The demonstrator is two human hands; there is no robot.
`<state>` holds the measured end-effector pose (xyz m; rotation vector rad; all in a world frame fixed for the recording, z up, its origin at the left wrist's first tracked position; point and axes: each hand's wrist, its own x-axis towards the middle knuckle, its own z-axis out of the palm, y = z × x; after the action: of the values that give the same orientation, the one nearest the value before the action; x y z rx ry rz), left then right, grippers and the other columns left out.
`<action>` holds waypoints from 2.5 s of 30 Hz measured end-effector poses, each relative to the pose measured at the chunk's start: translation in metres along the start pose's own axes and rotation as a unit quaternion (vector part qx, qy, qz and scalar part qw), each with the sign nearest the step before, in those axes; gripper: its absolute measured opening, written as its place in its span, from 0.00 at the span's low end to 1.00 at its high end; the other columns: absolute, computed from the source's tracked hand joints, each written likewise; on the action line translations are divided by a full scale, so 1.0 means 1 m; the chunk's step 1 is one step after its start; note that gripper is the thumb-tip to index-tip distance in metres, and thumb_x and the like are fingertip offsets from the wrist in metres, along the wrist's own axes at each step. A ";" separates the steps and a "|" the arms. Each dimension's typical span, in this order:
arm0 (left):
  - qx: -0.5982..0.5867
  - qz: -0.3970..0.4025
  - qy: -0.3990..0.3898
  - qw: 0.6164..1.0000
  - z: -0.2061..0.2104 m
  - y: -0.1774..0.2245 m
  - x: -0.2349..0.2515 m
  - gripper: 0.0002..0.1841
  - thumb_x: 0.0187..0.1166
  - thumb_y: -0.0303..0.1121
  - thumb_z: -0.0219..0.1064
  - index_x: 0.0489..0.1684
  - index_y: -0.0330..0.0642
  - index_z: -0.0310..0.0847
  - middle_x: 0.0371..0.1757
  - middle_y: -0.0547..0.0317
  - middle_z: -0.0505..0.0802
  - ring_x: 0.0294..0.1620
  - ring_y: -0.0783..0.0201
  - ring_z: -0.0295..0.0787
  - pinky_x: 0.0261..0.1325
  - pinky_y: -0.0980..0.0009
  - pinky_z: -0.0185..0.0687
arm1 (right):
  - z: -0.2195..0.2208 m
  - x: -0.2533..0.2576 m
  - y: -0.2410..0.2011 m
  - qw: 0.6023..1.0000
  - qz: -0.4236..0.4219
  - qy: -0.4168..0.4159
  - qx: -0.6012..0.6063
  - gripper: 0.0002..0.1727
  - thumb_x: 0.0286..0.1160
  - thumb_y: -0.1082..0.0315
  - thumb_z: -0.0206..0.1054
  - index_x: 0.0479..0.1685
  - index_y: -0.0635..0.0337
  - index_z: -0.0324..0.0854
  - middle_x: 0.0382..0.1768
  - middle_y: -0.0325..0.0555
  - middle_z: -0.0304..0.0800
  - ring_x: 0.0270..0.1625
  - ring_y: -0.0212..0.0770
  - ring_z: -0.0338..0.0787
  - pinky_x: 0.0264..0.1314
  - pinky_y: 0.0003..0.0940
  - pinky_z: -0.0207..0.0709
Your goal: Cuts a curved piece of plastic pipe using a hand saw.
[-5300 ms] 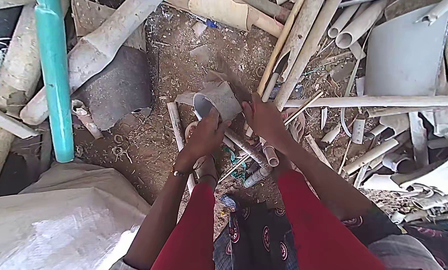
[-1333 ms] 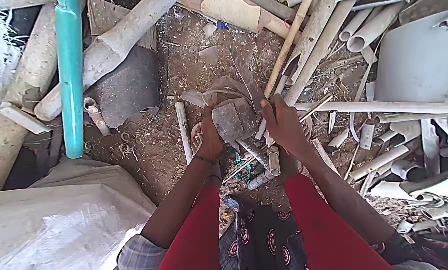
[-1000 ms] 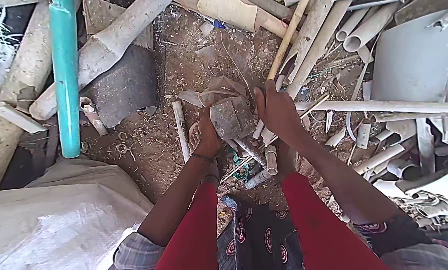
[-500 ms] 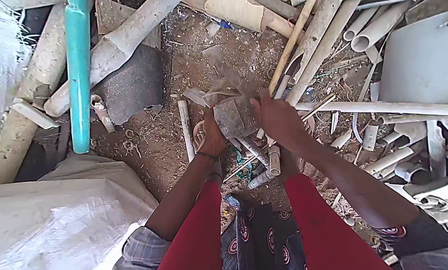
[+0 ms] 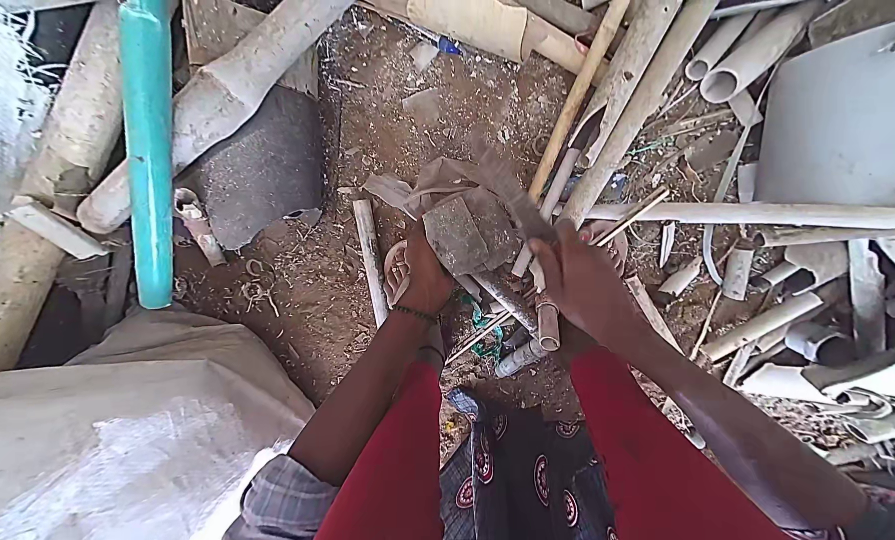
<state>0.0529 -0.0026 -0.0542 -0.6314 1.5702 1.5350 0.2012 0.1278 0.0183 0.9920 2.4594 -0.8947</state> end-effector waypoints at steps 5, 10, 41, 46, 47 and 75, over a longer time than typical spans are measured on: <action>0.004 0.009 -0.001 1.000 -0.003 0.000 0.000 0.27 0.92 0.59 0.42 0.69 0.50 0.74 0.57 0.58 0.88 0.56 0.62 0.87 0.57 0.57 0.85 | 0.012 -0.011 0.014 0.998 -0.060 -0.016 0.016 0.24 0.92 0.49 0.50 0.53 0.65 0.75 0.20 0.51 0.80 0.27 0.57 0.88 0.30 0.54 0.80; 0.004 -0.003 -0.019 1.000 -0.005 0.008 -0.005 0.25 0.92 0.58 0.40 0.68 0.54 0.75 0.56 0.61 0.89 0.56 0.65 0.86 0.56 0.59 0.85 | 0.011 -0.015 0.027 0.989 -0.087 -0.043 0.109 0.23 0.91 0.51 0.51 0.50 0.65 0.75 0.16 0.43 0.73 0.20 0.44 0.80 0.26 0.44 0.76; 0.306 0.294 -0.206 0.882 -0.026 0.026 -0.017 0.26 0.73 0.30 0.71 0.71 0.35 0.71 0.53 0.58 0.92 0.55 0.72 0.89 0.61 0.68 0.86 | 0.013 -0.005 -0.007 0.975 -0.044 -0.064 0.208 0.24 0.94 0.53 0.47 0.70 0.66 0.70 0.24 0.43 0.77 0.26 0.41 0.81 0.34 0.39 0.78; 0.401 0.213 -0.163 0.876 -0.024 0.014 -0.032 0.31 0.75 0.37 0.76 0.74 0.33 0.70 0.57 0.53 0.90 0.58 0.73 0.88 0.64 0.71 0.84 | 0.024 -0.018 0.000 0.988 -0.110 -0.004 0.107 0.27 0.93 0.53 0.48 0.71 0.68 0.75 0.33 0.55 0.88 0.33 0.56 0.91 0.37 0.51 0.84; 0.413 0.212 -0.154 0.872 -0.024 0.017 -0.031 0.32 0.75 0.38 0.76 0.76 0.36 0.69 0.56 0.53 0.90 0.57 0.71 0.89 0.63 0.69 0.85 | 0.027 -0.021 0.002 0.986 -0.143 0.028 0.082 0.27 0.92 0.53 0.48 0.70 0.68 0.76 0.34 0.55 0.89 0.30 0.56 0.91 0.32 0.50 0.84; 0.654 0.367 -0.175 0.638 0.003 -0.003 -0.044 0.20 0.87 0.40 0.64 0.51 0.25 0.82 0.35 0.37 0.90 0.38 0.40 0.92 0.43 0.45 0.85 | -0.017 0.011 0.004 0.991 -0.064 -0.060 -0.103 0.17 0.93 0.56 0.53 0.68 0.55 0.73 0.28 0.54 0.85 0.32 0.63 0.90 0.29 0.57 0.78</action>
<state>0.0794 -0.0086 -0.0195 1.1790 2.1568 0.4690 0.1953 0.1463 0.0234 0.6973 2.4745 -0.6972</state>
